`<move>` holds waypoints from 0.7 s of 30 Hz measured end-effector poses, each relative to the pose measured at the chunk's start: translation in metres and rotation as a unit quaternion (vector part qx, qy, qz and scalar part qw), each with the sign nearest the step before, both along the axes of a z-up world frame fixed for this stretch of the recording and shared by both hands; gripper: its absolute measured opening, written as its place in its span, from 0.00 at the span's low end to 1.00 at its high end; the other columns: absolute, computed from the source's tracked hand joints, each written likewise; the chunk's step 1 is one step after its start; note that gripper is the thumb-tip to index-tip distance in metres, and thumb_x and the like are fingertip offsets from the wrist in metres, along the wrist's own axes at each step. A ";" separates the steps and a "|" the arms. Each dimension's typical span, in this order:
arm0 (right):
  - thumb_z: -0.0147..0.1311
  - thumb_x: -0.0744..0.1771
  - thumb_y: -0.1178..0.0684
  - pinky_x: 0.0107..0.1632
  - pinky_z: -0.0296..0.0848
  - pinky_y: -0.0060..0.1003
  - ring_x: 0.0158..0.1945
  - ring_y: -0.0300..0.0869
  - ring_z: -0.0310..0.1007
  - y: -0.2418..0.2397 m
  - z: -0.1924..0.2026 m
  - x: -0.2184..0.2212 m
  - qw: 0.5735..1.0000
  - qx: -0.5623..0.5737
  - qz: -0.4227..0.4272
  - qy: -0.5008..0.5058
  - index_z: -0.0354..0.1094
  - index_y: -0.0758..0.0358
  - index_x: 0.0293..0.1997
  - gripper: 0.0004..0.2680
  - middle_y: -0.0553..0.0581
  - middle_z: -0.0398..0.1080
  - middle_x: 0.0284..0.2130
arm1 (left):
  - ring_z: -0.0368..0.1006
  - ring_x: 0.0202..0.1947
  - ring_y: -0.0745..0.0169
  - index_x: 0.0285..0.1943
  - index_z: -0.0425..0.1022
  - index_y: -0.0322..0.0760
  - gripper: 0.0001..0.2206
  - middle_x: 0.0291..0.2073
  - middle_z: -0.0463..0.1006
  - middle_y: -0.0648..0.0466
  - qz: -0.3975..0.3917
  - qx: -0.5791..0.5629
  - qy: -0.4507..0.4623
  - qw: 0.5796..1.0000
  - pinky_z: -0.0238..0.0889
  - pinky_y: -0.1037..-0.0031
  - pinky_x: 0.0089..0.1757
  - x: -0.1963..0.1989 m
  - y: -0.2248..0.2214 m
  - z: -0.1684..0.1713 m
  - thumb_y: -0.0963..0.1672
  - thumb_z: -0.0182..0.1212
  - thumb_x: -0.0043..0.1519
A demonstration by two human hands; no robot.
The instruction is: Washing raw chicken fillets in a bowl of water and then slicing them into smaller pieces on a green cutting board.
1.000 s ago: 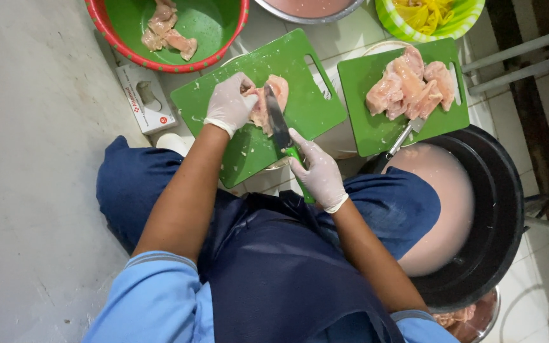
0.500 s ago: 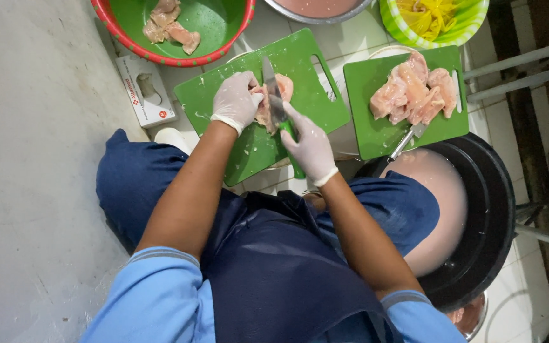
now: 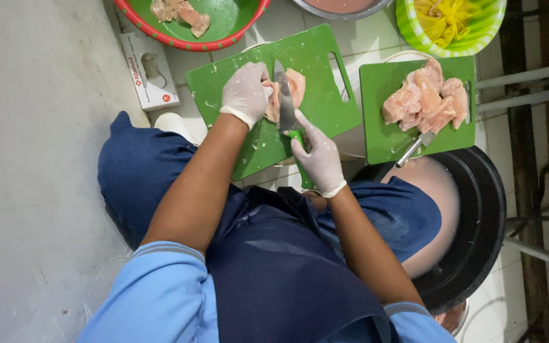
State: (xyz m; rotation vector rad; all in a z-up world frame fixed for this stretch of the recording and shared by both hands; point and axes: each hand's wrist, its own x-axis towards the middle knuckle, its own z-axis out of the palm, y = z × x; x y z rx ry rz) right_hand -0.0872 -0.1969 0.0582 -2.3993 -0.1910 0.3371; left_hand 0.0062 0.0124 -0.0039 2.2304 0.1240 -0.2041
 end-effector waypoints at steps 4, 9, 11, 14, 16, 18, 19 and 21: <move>0.51 0.66 0.55 0.32 0.59 0.31 0.26 0.35 0.56 0.010 0.002 0.014 0.998 -0.021 0.033 -0.048 0.57 0.49 0.69 0.21 0.47 0.64 0.25 | 0.65 0.31 0.50 0.31 0.64 0.44 0.05 0.31 0.69 0.51 -0.011 0.064 0.024 0.998 0.57 0.58 0.33 0.005 -0.007 -0.001 0.42 0.58 0.57; 0.49 0.67 0.56 0.25 0.58 0.23 0.25 0.30 0.54 0.016 0.006 0.009 0.999 -0.019 0.036 -0.004 0.54 0.49 0.70 0.21 0.45 0.68 0.30 | 0.64 0.31 0.53 0.30 0.64 0.46 0.07 0.31 0.69 0.53 0.006 0.060 0.046 0.997 0.57 0.61 0.33 0.005 -0.001 0.009 0.42 0.57 0.60; 0.50 0.66 0.55 0.30 0.62 0.27 0.26 0.33 0.56 0.011 0.007 0.000 0.999 -0.015 0.038 -0.020 0.57 0.47 0.69 0.21 0.46 0.71 0.34 | 0.64 0.31 0.52 0.30 0.64 0.45 0.07 0.32 0.69 0.52 0.009 0.056 0.046 0.997 0.57 0.60 0.33 0.007 -0.001 0.000 0.42 0.58 0.59; 0.50 0.66 0.55 0.31 0.60 0.27 0.25 0.33 0.55 0.012 0.008 0.000 0.999 -0.016 0.042 -0.009 0.56 0.48 0.69 0.21 0.45 0.66 0.30 | 0.63 0.31 0.52 0.30 0.64 0.44 0.07 0.31 0.69 0.52 0.011 0.051 0.065 0.997 0.57 0.60 0.33 0.005 0.001 0.009 0.42 0.58 0.58; 0.49 0.68 0.56 0.26 0.55 0.22 0.24 0.30 0.51 0.015 0.005 0.007 0.999 -0.023 0.043 0.016 0.54 0.50 0.71 0.21 0.43 0.59 0.22 | 0.63 0.31 0.54 0.29 0.63 0.45 0.08 0.31 0.69 0.52 0.009 0.049 0.080 0.996 0.57 0.61 0.34 0.005 0.001 0.007 0.42 0.57 0.59; 0.49 0.64 0.54 0.43 0.69 0.33 0.35 0.37 0.67 0.021 -0.001 0.018 0.998 -0.003 0.041 -0.056 0.59 0.48 0.67 0.22 0.47 0.73 0.52 | 0.63 0.31 0.49 0.29 0.62 0.44 0.08 0.30 0.69 0.51 -0.002 0.054 0.034 0.998 0.56 0.58 0.33 0.010 0.003 -0.009 0.42 0.58 0.57; 0.49 0.64 0.54 0.43 0.69 0.33 0.35 0.37 0.67 0.021 -0.003 0.018 0.997 -0.002 0.042 -0.058 0.59 0.48 0.67 0.22 0.47 0.73 0.52 | 0.63 0.31 0.49 0.29 0.62 0.44 0.08 0.30 0.69 0.51 -0.001 0.055 0.033 0.998 0.56 0.58 0.33 0.011 0.004 -0.011 0.42 0.58 0.57; 0.50 0.64 0.53 0.37 0.66 0.33 0.29 0.37 0.62 0.020 -0.006 0.017 0.998 -0.002 0.034 -0.053 0.58 0.44 0.68 0.22 0.46 0.74 0.40 | 0.64 0.31 0.48 0.28 0.63 0.44 0.07 0.29 0.70 0.50 0.007 0.029 0.023 0.999 0.56 0.57 0.33 0.011 0.005 -0.017 0.42 0.59 0.52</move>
